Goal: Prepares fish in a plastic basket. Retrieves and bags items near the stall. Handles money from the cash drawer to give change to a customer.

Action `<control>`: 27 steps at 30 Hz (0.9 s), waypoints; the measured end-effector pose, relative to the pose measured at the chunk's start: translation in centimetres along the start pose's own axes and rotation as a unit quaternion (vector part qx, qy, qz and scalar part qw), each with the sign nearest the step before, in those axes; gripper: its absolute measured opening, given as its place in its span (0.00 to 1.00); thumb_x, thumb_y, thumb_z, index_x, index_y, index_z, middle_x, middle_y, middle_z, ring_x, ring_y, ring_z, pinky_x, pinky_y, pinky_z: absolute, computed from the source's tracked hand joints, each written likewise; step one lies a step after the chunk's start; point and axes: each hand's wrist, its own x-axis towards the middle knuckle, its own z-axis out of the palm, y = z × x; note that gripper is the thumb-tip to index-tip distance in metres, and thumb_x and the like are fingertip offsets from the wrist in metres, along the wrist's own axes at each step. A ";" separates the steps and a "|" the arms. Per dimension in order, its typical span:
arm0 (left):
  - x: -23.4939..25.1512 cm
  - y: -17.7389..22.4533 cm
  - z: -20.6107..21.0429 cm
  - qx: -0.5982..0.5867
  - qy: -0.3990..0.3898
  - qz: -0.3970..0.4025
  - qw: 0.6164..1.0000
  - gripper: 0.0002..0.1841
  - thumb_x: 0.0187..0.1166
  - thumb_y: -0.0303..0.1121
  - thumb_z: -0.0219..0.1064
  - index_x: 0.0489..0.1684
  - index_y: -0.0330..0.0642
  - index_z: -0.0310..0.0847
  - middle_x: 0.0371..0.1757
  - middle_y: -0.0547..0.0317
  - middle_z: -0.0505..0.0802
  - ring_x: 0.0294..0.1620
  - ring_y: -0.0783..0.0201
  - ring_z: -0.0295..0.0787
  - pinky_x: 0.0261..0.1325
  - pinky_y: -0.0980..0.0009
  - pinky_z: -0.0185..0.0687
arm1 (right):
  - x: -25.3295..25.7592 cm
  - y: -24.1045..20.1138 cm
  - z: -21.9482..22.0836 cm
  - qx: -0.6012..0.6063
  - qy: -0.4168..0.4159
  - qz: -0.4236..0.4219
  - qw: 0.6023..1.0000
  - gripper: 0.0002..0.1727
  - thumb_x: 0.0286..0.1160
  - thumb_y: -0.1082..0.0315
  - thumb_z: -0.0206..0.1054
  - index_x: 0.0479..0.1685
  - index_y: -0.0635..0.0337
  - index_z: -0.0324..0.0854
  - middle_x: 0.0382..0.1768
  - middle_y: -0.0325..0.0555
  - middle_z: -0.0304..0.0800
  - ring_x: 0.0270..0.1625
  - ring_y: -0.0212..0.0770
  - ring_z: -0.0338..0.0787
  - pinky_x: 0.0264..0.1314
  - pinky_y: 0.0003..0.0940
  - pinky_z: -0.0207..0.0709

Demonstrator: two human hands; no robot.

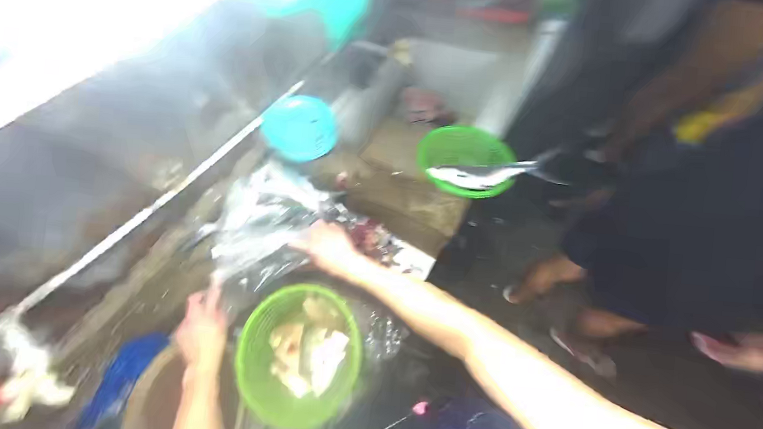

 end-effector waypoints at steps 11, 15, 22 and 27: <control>-2.3 -5.4 7.5 -0.085 -0.060 0.027 0.994 0.25 0.91 0.41 0.56 0.87 0.59 0.71 0.70 0.43 0.89 0.58 0.40 0.93 0.59 0.36 0.86 | -1.6 0.0 3.8 -0.057 -0.095 -0.151 0.982 0.26 0.89 0.67 0.54 0.79 0.28 0.76 0.53 0.62 0.91 0.59 0.69 0.88 0.60 0.69 0.77; -2.3 -5.1 7.9 -0.053 -0.072 0.029 0.996 0.24 0.91 0.46 0.55 0.86 0.61 0.73 0.71 0.44 0.88 0.56 0.39 0.94 0.56 0.36 0.87 | -3.8 0.5 4.4 -0.069 -0.096 -0.176 0.977 0.25 0.91 0.66 0.50 0.81 0.32 0.74 0.54 0.64 0.89 0.58 0.71 0.87 0.55 0.67 0.79; 0.3 -3.6 7.9 0.021 -0.109 0.011 0.994 0.25 0.91 0.47 0.53 0.88 0.73 0.67 0.68 0.47 0.90 0.56 0.42 0.93 0.53 0.39 0.87 | -5.2 0.4 5.5 -0.090 -0.089 -0.165 0.978 0.25 0.91 0.67 0.50 0.82 0.34 0.73 0.56 0.64 0.90 0.63 0.73 0.86 0.57 0.70 0.79; -2.8 -3.3 7.4 -0.003 -0.116 0.015 0.993 0.24 0.92 0.47 0.53 0.85 0.63 0.73 0.73 0.45 0.87 0.60 0.40 0.92 0.57 0.38 0.87 | -6.3 1.0 5.6 -0.077 -0.086 -0.146 0.983 0.26 0.90 0.68 0.51 0.81 0.30 0.74 0.58 0.60 0.91 0.63 0.69 0.87 0.57 0.67 0.80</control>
